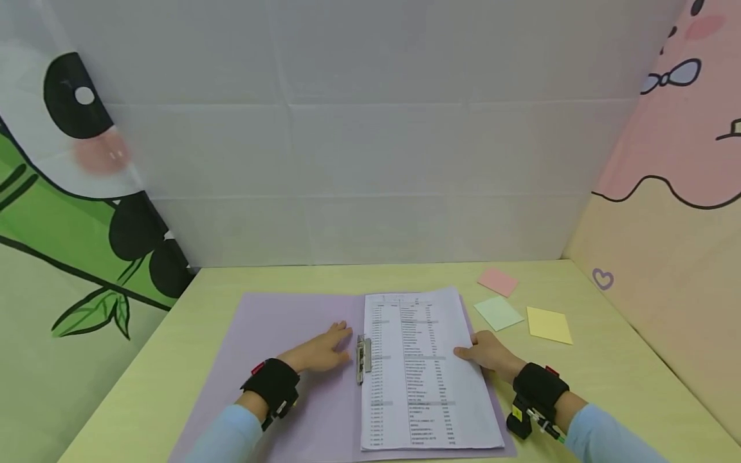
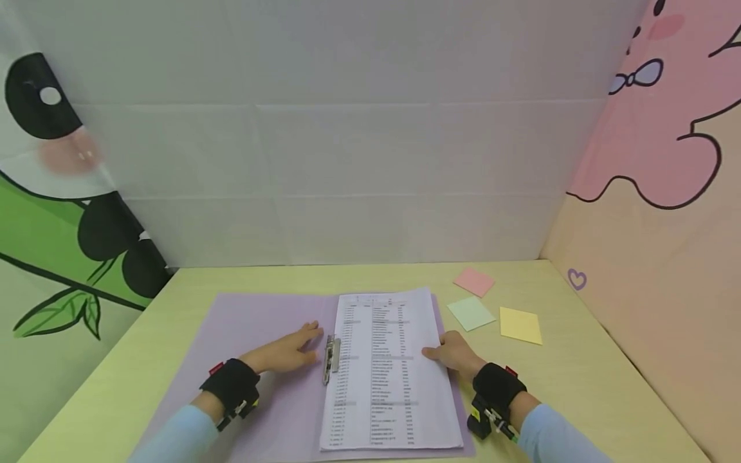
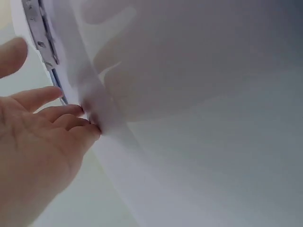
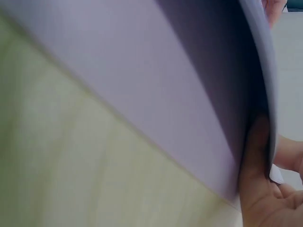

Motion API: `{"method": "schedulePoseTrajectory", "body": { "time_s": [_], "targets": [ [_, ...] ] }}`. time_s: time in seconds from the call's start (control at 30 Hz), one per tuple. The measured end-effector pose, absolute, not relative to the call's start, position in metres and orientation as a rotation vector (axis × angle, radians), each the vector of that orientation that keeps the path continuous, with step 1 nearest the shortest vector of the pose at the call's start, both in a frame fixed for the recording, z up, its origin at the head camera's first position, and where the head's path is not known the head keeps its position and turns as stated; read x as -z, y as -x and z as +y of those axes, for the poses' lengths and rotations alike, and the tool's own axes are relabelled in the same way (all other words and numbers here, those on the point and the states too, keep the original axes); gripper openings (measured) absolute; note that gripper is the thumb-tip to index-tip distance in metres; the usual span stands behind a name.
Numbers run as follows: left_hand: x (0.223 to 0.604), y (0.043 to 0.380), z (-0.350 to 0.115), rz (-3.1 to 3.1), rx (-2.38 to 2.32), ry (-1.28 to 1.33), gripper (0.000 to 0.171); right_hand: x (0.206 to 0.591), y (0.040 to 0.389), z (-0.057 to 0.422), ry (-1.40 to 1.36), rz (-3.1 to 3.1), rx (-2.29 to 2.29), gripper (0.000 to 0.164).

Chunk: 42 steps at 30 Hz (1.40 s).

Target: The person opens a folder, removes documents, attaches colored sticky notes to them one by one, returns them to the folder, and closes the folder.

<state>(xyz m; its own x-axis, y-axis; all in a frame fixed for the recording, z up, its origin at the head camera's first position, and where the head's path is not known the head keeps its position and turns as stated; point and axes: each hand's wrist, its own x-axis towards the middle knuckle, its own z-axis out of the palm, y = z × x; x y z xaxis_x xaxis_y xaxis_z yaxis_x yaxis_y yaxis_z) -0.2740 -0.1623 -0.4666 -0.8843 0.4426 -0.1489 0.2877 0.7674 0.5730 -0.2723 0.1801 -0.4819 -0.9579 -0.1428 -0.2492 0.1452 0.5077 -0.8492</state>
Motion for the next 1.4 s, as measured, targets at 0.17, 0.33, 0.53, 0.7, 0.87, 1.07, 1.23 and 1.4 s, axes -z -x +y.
{"method": "schedulePoseTrajectory", "body": {
  "time_s": [0.17,0.33,0.53,0.7,0.87,1.07,1.23,1.4],
  "targets": [
    [0.465,0.279,-0.154,2.593,-0.814,-0.595,0.073,0.481,0.271,0.176,-0.056,2.505,1.416,0.018],
    [0.462,0.282,-0.147,2.574,-0.75,-0.623,0.089,0.481,0.27,0.176,-0.063,2.519,1.411,0.017],
    [0.462,0.282,-0.145,2.572,-0.75,-0.611,0.097,0.484,0.272,0.177,-0.045,2.523,1.414,0.017],
    [0.464,0.28,-0.145,2.565,-0.779,-0.614,0.099,0.483,0.271,0.177,-0.049,2.501,1.423,0.019],
    [0.464,0.277,-0.144,2.57,-0.8,-0.615,0.101,0.482,0.27,0.179,-0.039,2.514,1.401,0.02],
    [0.462,0.275,-0.142,2.586,-0.81,-0.605,0.102,0.483,0.27,0.178,-0.048,2.515,1.41,0.018],
    [0.464,0.273,-0.142,2.607,-0.83,-0.564,0.111,0.483,0.269,0.177,-0.029,2.521,1.411,0.019],
    [0.466,0.272,-0.14,2.62,-0.875,-0.536,0.122,0.482,0.269,0.178,-0.045,2.529,1.395,0.018]
  ]
}}
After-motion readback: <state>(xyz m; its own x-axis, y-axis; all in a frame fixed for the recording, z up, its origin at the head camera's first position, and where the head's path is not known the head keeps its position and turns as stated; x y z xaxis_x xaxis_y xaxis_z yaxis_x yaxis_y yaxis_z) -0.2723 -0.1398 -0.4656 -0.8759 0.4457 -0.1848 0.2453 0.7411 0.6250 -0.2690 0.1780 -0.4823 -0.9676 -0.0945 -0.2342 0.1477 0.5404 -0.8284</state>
